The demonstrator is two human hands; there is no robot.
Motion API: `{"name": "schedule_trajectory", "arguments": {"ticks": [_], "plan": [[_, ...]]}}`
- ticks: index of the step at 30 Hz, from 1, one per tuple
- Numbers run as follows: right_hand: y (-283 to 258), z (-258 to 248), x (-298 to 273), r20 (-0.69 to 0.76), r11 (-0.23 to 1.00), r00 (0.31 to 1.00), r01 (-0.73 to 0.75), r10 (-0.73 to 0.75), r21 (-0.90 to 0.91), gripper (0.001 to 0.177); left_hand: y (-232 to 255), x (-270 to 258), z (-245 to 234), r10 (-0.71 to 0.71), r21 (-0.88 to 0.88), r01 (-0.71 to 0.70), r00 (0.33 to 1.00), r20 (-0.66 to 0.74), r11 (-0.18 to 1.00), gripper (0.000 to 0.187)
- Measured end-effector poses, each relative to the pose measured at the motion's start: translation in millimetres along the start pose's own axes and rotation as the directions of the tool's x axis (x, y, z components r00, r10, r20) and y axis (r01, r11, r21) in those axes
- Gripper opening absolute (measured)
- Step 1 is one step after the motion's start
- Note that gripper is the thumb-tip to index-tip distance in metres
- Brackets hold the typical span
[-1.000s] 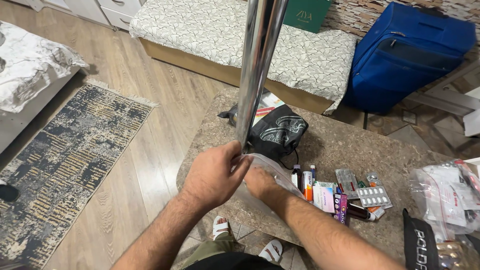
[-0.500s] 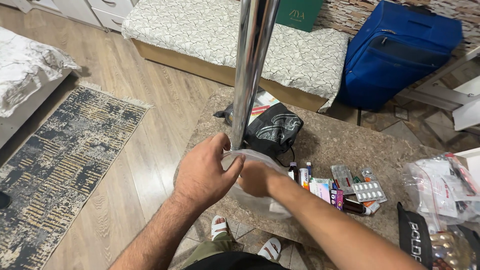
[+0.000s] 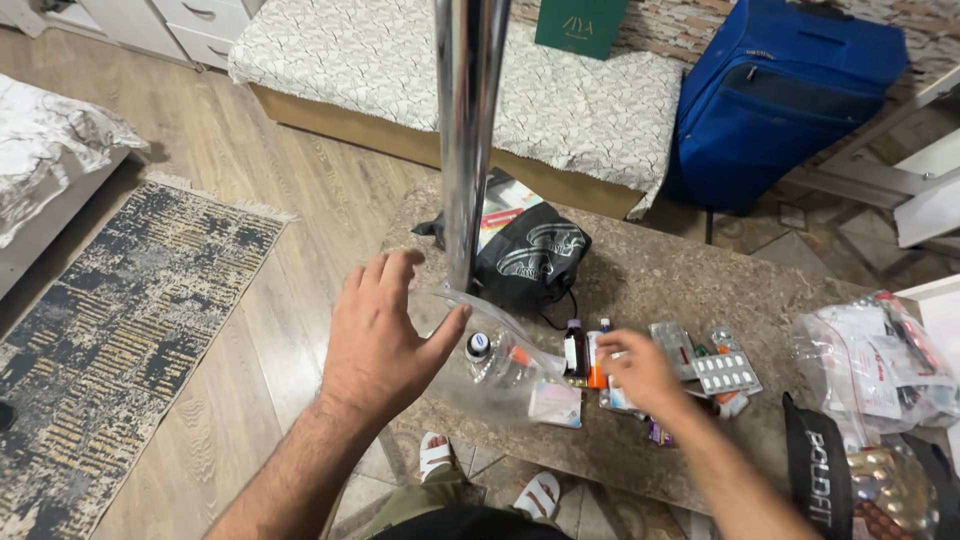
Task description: The person unpacks various medicines, including blister packs and bottles, from a clear plastic bag onto a table. They pick up each item, turn it over to view the label, and then place it back into the bag. The person repeats this process for several different medicine containers.
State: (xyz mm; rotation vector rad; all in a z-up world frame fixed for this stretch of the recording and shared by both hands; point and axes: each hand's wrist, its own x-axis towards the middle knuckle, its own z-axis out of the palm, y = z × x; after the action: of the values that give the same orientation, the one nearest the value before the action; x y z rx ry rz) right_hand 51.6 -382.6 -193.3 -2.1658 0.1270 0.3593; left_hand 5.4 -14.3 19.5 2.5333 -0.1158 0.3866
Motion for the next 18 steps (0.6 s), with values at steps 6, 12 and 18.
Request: {"name": "schedule_trajectory", "arguments": {"ticks": [6, 12, 18], "plan": [[22.6, 66.5, -14.1, 0.219, 0.820, 0.878, 0.476, -0.426, -0.317, 0.059, 16.8, -3.1, 6.2, 0.146, 0.107, -0.138, 0.987, -0.071, 0.985, 0.073], [14.2, 86.3, -15.8, 0.216, 0.655, 0.776, 0.620, -0.592, -0.431, 0.070, 23.9, -11.3, 9.4, 0.185, 0.119, -0.179, 0.982, -0.038, 0.977, 0.064], [20.8, 96.9, 8.2, 0.219, 0.656, 0.903, 0.421, -0.370, -0.627, 0.051, 27.9, -12.3, 11.0, 0.178, 0.078, -0.174, 0.983, -0.050, 0.982, 0.064]]}}
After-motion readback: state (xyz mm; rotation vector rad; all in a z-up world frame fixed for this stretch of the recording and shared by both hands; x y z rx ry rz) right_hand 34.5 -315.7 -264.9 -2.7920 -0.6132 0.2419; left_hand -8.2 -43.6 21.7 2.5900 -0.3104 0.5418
